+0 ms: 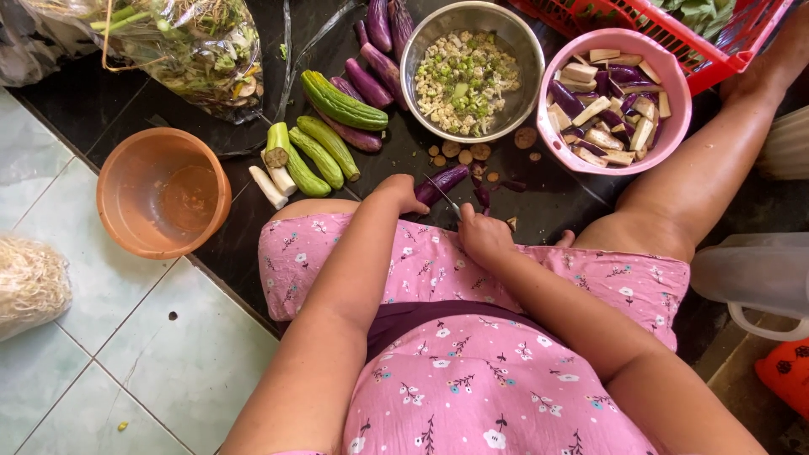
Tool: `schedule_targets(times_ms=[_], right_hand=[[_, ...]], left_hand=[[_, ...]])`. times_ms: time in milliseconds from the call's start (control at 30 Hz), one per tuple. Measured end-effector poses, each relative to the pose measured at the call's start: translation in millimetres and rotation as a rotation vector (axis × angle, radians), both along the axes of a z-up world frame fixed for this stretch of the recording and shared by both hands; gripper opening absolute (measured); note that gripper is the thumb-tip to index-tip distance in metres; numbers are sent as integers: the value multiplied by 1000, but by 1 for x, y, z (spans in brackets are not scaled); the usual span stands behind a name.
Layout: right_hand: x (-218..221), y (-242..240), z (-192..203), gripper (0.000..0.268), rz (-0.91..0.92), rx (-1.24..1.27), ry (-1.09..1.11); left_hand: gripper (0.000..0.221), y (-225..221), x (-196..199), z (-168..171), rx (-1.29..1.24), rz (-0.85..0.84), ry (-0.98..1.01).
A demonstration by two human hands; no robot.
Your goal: A person sitting on the floor peels and cuts eggplants into small pieces using a knife, placing the cut pieces into a pink bowl.
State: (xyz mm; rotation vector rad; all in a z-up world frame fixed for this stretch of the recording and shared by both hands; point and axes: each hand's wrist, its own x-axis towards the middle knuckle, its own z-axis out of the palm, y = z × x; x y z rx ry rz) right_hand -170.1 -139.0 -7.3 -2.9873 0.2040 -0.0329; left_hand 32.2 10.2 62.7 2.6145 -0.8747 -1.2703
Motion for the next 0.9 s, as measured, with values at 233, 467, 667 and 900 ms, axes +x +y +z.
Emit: schedule_targets(times_ms=[233, 467, 667, 900], right_hand=[[0, 2, 4, 22, -47, 85, 113], [0, 2, 16, 23, -30, 103, 82], [1, 2, 1, 21, -26, 0, 62], [6, 0, -36, 17, -57, -71, 54]], left_hand=[[55, 4, 25, -99, -77, 225, 190], [57, 3, 23, -96, -69, 220, 197], [50, 3, 15, -64, -81, 198, 167], [69, -5, -3, -10, -37, -36, -44]])
